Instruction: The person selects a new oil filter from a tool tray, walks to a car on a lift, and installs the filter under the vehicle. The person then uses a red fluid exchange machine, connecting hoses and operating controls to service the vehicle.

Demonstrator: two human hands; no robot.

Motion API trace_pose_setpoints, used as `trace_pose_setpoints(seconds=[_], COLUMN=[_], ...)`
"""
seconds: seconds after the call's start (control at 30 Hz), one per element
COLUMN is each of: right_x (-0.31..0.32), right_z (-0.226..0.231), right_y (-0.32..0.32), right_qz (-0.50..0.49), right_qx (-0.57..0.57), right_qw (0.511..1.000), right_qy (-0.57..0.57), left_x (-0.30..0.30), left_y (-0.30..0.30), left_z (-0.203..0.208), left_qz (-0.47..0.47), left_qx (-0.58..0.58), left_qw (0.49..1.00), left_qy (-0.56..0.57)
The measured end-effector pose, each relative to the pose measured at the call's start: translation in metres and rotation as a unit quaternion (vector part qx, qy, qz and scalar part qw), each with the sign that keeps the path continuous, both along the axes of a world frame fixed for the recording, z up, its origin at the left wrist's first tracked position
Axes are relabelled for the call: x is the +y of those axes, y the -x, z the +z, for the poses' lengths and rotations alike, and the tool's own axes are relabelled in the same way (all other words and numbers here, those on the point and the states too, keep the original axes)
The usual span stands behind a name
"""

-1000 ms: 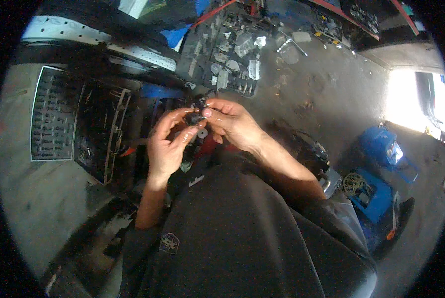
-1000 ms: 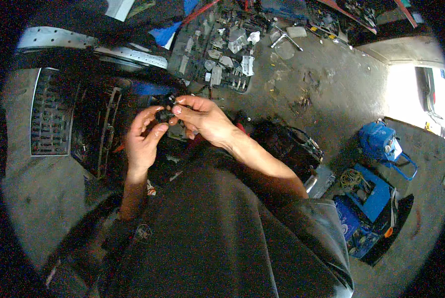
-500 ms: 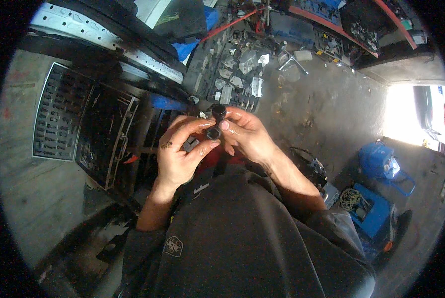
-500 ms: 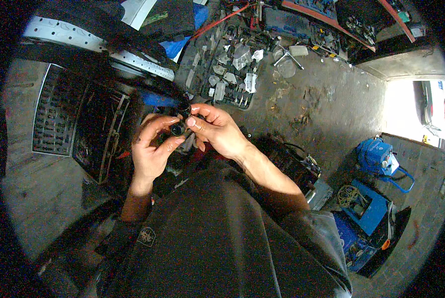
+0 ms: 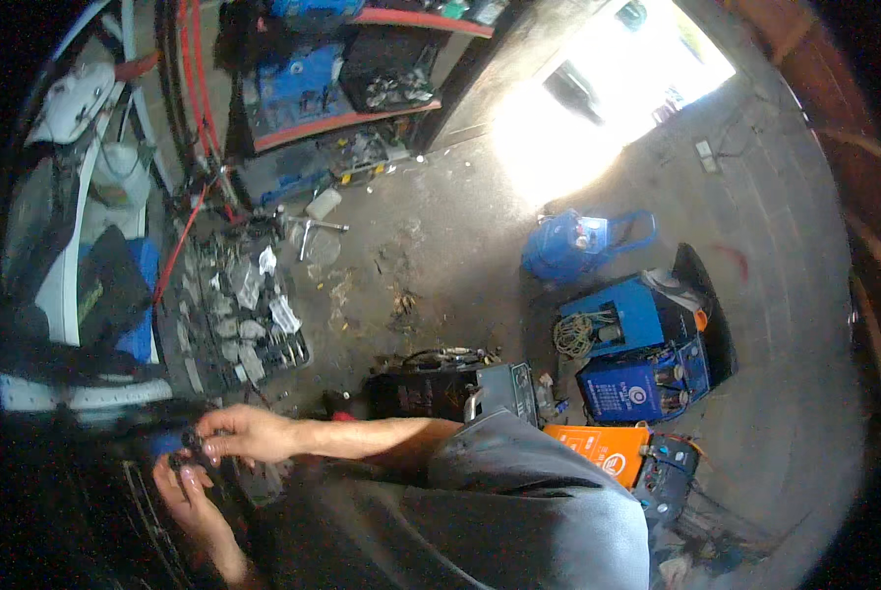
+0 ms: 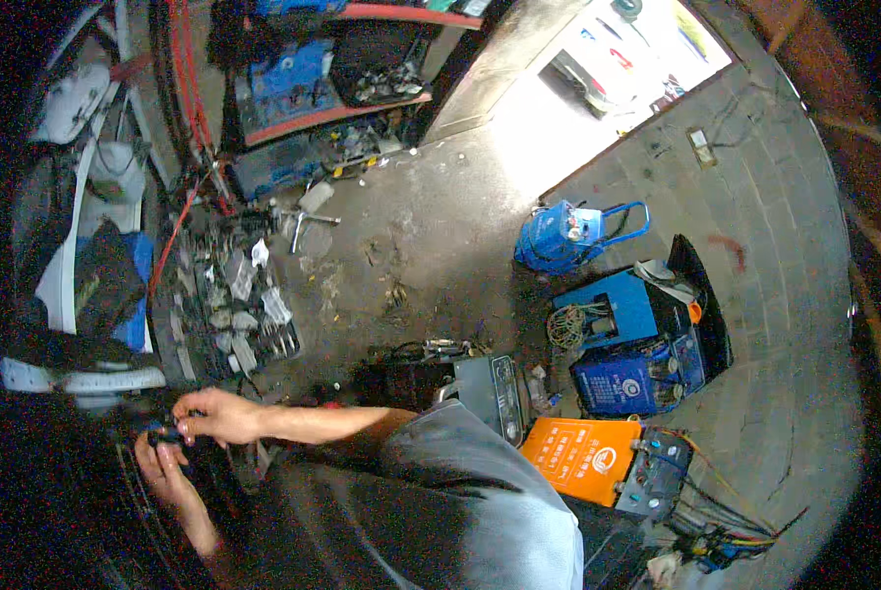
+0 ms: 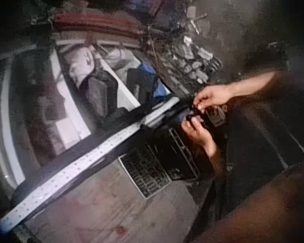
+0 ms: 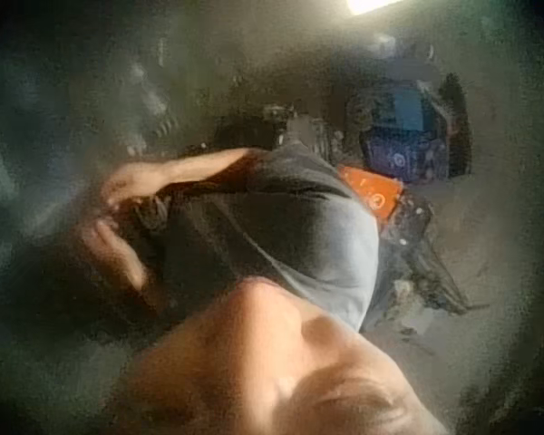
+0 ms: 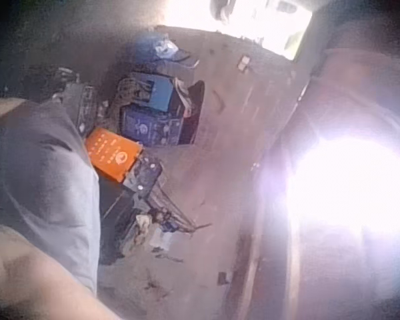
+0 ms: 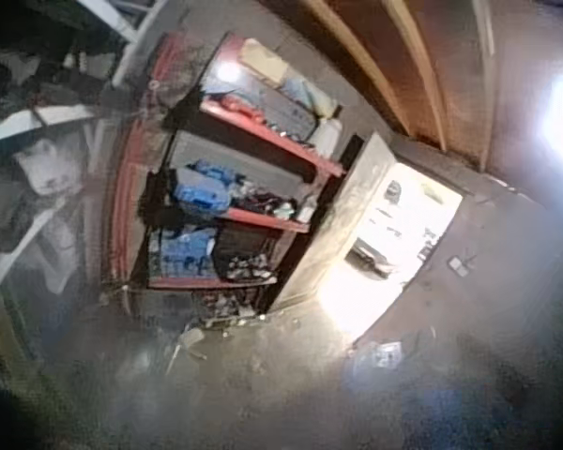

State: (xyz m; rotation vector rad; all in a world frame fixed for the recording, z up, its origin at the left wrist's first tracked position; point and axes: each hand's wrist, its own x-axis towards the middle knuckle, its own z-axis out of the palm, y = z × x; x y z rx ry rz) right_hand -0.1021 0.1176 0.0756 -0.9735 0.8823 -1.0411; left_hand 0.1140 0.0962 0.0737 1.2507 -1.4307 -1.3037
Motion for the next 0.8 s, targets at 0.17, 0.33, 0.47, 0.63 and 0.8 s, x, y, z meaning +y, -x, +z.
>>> trace_pose_setpoints(seconds=[0.17, 0.33, 0.47, 0.63, 0.8], right_x=[0.001, 0.004, 0.006, 0.012, 0.017], right_z=[-0.006, 0.002, 0.010, 0.008, 0.016], right_y=[-0.004, 0.002, 0.009, 0.010, 0.018], right_qz=[-0.058, -0.064, -0.072, -0.065, -0.078], right_qx=[0.061, 0.081, 0.110, 0.044, 0.093], right_qw=[0.991, 0.987, 0.982, 0.996, 0.989], right_qy=[0.105, 0.127, 0.136, 0.049, 0.078], left_x=[-0.003, -0.003, -0.004, 0.002, -0.001], left_y=[0.004, 0.010, 0.014, 0.033, 0.041], left_z=[0.000, 0.005, 0.018, 0.064, 0.088], left_qz=[-0.036, -0.045, -0.070, -0.075, -0.095], left_qx=[-0.009, 0.017, -0.001, -0.169, -0.138], left_qw=[0.999, 0.999, 0.997, 0.967, 0.951], left_qy=[-0.003, 0.019, 0.029, 0.174, 0.262])
